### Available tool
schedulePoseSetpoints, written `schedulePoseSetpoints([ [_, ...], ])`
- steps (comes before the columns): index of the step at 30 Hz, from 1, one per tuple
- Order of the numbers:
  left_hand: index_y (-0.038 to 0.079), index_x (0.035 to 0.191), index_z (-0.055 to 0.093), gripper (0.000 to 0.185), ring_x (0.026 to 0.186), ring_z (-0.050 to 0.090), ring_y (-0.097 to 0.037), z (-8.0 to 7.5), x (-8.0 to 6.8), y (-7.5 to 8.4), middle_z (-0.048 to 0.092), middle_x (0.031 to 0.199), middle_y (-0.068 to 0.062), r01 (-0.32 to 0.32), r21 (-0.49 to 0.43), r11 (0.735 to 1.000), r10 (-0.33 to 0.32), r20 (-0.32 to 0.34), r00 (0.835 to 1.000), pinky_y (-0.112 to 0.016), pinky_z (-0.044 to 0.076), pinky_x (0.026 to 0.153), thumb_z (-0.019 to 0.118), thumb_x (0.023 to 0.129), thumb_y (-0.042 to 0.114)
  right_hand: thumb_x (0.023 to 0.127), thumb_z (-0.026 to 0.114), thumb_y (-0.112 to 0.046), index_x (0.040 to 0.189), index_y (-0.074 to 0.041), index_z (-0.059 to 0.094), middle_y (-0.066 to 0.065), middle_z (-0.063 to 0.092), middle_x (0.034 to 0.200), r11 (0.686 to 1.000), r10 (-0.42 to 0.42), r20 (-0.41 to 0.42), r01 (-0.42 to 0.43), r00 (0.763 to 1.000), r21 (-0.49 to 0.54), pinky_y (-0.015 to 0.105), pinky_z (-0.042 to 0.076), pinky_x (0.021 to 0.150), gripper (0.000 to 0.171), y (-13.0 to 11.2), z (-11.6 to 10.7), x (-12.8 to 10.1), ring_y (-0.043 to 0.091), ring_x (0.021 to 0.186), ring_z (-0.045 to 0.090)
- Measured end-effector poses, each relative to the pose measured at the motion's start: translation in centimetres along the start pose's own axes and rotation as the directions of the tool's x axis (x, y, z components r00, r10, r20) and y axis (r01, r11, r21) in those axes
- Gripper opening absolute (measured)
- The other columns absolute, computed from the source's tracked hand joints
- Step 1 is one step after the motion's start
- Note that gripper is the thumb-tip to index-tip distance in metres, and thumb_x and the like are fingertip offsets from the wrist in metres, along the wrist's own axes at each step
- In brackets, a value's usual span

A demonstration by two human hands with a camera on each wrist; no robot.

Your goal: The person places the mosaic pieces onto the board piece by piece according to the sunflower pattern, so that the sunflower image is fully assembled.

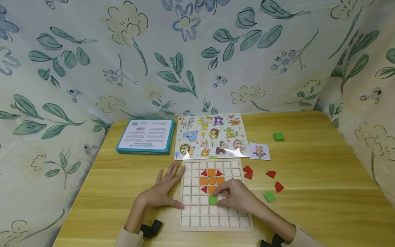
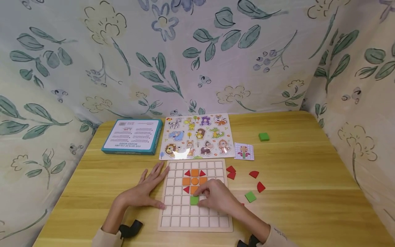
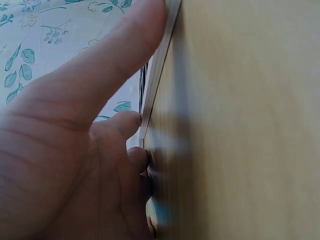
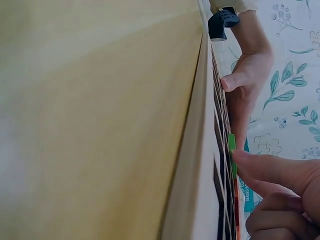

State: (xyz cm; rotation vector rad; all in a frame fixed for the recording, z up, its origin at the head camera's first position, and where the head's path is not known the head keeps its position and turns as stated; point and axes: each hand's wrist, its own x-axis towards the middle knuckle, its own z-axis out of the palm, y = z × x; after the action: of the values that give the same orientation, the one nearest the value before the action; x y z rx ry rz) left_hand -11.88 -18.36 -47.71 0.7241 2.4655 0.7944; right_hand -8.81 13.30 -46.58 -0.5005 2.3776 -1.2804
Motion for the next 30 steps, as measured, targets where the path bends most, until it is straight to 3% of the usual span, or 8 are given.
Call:
schedulePoseSetpoints([
  [9,0.017,0.168,0.004,0.128,0.161,-0.018,-0.036,0.0,-0.1,0.1,-0.016,0.174,-0.013,0.001,0.008,1.0,-0.001,0.004,1.0,-0.067,-0.017,0.124,0.087,0.077,0.052,0.079,0.088,-0.008,0.1,-0.013,0.083,-0.008,0.039,0.056,0.999,-0.014,0.041,0.012,0.999,0.044,0.015,0.028,0.052,0.022,0.4,0.0,0.0,0.002,0.053,0.032],
  [15,0.017,0.168,0.004,0.128,0.161,-0.018,-0.036,-0.1,0.0,0.1,-0.016,0.174,-0.013,-0.003,0.009,1.0,0.003,0.002,1.0,-0.067,-0.017,0.124,0.087,0.077,0.052,0.085,0.086,-0.017,0.105,-0.015,0.083,-0.006,0.035,0.057,0.994,-0.012,0.055,0.006,0.998,0.105,0.018,0.027,0.054,0.021,1.1,-1.8,-0.7,0.004,0.055,0.032],
  [22,0.017,0.168,0.004,0.128,0.161,-0.018,-0.036,-0.2,-0.1,0.0,-0.017,0.174,-0.013,-0.006,0.011,1.0,0.006,0.005,1.0,-0.068,-0.017,0.123,0.087,0.078,0.052,0.088,0.083,-0.02,0.111,-0.013,0.081,-0.003,0.037,0.065,0.994,0.093,-0.052,-0.09,0.994,0.054,0.02,0.027,0.052,0.024,2.6,-5.8,-2.1,0.007,0.059,0.034],
  [27,0.017,0.168,0.004,0.128,0.161,-0.018,-0.036,-0.1,-0.1,0.1,-0.017,0.174,-0.013,-0.008,0.019,1.0,0.008,-0.001,1.0,-0.068,-0.017,0.124,0.087,0.077,0.053,0.091,0.08,-0.024,0.118,-0.012,0.078,-0.002,0.04,0.066,0.978,0.207,-0.139,-0.2,0.968,0.065,0.021,0.028,0.049,0.03,4.4,-8.9,-2.7,0.01,0.057,0.037],
  [30,0.018,0.168,0.004,0.127,0.161,-0.018,-0.036,0.0,-0.1,0.1,-0.017,0.174,-0.012,-0.005,0.018,1.0,0.005,-0.002,1.0,-0.067,-0.017,0.124,0.087,0.078,0.053,0.09,0.081,-0.025,0.119,-0.011,0.077,-0.003,0.037,0.063,0.969,0.247,-0.191,-0.239,0.95,0.064,0.021,0.024,0.046,0.033,5.5,-10.1,-2.7,0.009,0.052,0.032],
])
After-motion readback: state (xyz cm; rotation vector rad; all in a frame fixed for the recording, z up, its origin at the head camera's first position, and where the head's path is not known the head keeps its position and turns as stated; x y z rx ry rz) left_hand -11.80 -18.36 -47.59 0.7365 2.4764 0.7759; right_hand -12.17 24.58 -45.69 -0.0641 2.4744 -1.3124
